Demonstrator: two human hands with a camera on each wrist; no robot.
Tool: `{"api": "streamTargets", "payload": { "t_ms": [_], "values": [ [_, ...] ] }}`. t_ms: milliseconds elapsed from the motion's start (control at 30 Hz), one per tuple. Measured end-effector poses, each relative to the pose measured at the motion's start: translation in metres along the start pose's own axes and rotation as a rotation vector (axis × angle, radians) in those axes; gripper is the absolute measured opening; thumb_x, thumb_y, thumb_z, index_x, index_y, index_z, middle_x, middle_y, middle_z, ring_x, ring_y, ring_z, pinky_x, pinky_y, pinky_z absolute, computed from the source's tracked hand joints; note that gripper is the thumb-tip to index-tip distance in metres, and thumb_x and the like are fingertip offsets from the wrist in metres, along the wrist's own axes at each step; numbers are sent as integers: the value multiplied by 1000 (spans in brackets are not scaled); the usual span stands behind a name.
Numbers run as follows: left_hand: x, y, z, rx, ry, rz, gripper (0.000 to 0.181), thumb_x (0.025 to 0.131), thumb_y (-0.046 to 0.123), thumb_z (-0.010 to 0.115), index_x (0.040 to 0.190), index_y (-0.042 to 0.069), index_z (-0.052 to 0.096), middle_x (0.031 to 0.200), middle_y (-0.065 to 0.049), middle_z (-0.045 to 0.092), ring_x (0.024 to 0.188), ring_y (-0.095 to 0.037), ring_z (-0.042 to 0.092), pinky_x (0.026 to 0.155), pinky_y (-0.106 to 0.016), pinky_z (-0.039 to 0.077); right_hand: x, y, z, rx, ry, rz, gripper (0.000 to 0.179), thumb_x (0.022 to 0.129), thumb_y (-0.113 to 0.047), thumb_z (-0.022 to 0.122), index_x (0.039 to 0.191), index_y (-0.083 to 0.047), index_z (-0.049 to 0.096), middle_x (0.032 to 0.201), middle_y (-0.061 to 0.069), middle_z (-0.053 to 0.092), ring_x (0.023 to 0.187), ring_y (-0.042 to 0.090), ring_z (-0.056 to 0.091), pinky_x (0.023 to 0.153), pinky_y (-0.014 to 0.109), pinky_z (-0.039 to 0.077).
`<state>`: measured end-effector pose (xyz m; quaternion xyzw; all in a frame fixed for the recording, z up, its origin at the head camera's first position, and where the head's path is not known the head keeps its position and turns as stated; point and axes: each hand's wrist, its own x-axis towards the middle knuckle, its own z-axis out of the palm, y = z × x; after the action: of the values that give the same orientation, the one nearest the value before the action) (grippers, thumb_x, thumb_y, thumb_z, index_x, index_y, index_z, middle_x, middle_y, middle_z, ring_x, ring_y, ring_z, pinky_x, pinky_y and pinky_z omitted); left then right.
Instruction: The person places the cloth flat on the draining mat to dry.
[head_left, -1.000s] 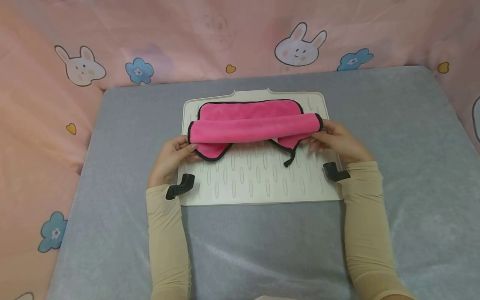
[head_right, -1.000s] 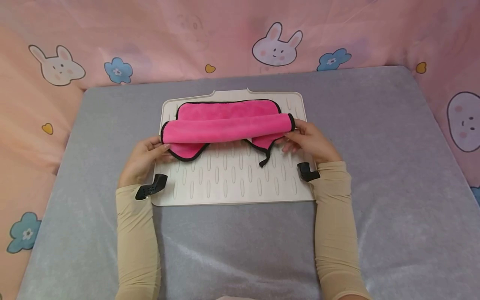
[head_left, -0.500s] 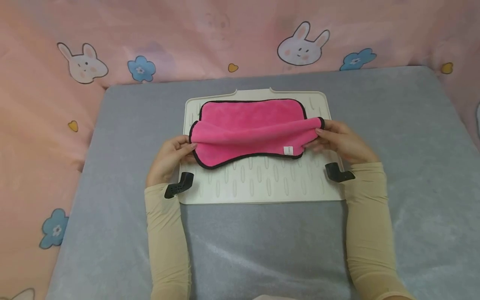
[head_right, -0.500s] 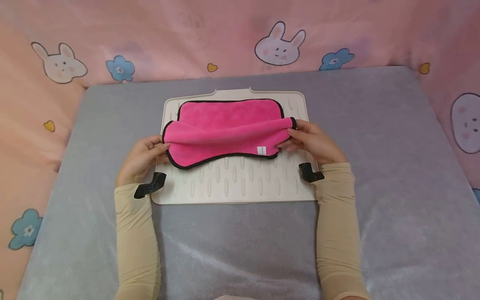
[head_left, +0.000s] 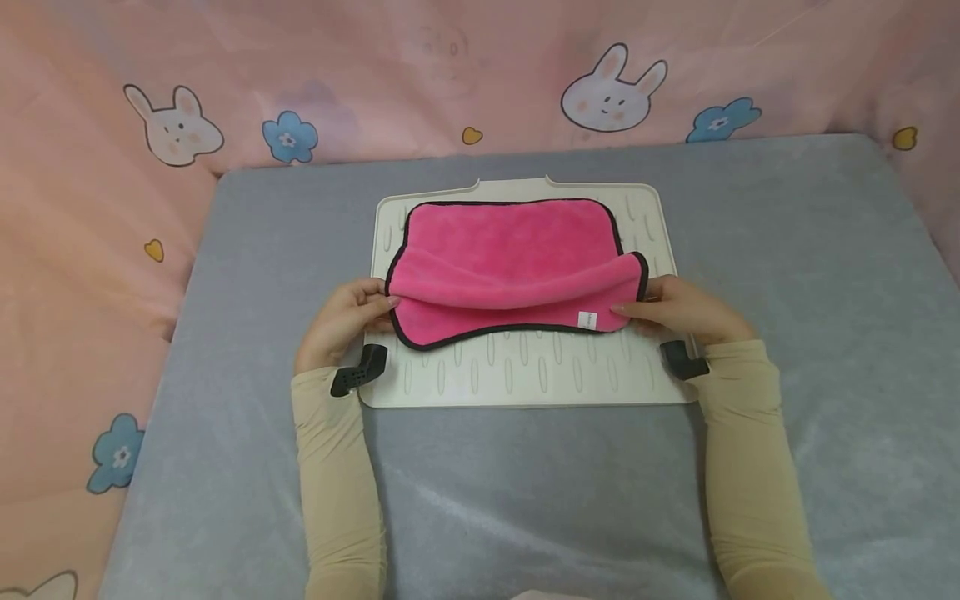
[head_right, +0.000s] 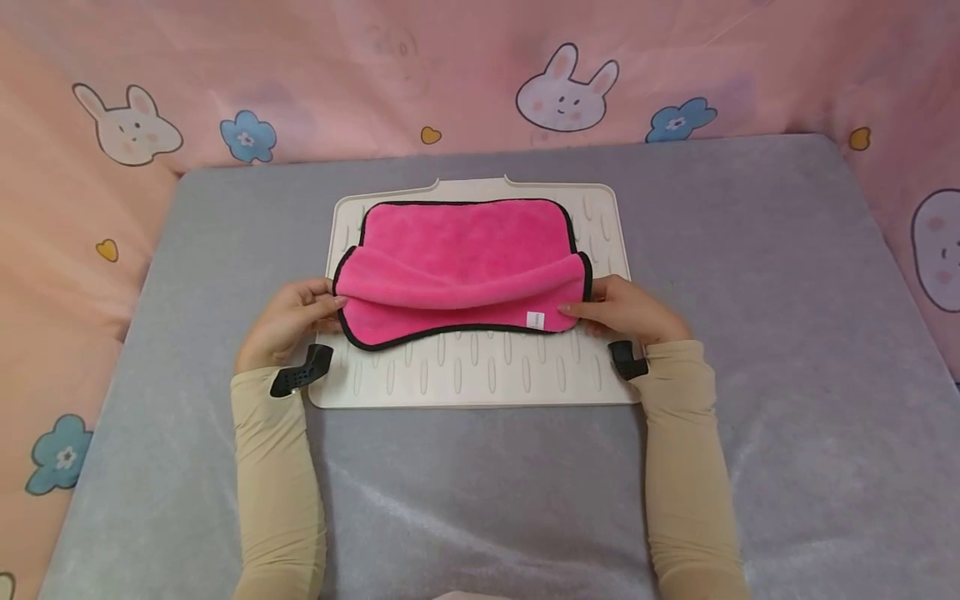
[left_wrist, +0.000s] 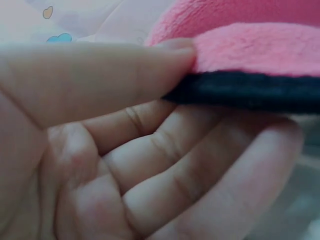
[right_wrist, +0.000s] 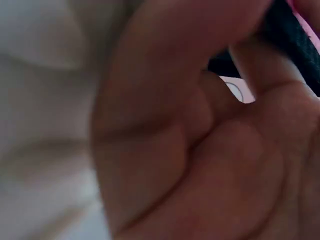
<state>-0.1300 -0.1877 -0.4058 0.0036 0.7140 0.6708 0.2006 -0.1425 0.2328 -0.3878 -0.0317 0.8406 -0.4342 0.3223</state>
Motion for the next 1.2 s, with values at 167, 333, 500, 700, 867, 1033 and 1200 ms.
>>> {"api": "streamTargets", "payload": {
  "t_ms": [167,333,500,700,867,1033,1200],
  "values": [
    [-2,1,-1,59,-13,-20,14,95,2,51,100,-10,53,78,1,64,68,-10,66,68,-26,55,-5,-1,0,3,-34,-11,27,90,-20,65,87,7,63,67,5,59,58,14,56,56,26,50],
    [-2,2,-1,103,-10,-16,17,96,2,50,104,-13,52,83,2,63,68,-8,65,68,-24,55,-6,2,-1,-36,3,-45,29,88,-18,67,99,9,65,74,6,65,64,13,57,57,25,48],
    [-1,1,0,113,-24,-39,19,96,3,51,103,-14,52,82,0,63,68,-9,65,69,-25,55,-9,3,1,-41,37,-25,31,85,-16,71,102,9,64,78,8,67,66,14,62,60,25,49],
    [-5,-2,0,129,-63,-91,17,95,1,50,102,-15,52,78,-1,66,67,-9,65,66,-24,55,-12,8,7,-15,20,-27,38,83,-11,71,109,10,53,77,7,65,66,16,63,62,26,49],
    [-10,-5,2,167,-100,-114,15,94,2,54,97,-13,53,76,-4,66,65,-8,64,64,-22,54,-18,16,7,-13,18,-25,33,82,-9,72,104,11,56,73,7,64,63,13,61,59,25,48],
    [-18,-7,5,208,-141,-149,11,93,0,55,94,-10,53,74,-3,65,61,-9,63,65,-24,54,-25,19,8,47,-19,19,27,82,-11,73,95,10,61,67,6,63,60,12,60,56,24,49],
    [-21,-6,8,212,-168,-154,7,92,-2,54,88,-6,50,69,-1,61,59,-10,63,64,-25,55,-31,21,8,111,-73,16,22,82,-10,72,90,8,63,67,7,63,59,12,60,58,24,52]
  ]
}}
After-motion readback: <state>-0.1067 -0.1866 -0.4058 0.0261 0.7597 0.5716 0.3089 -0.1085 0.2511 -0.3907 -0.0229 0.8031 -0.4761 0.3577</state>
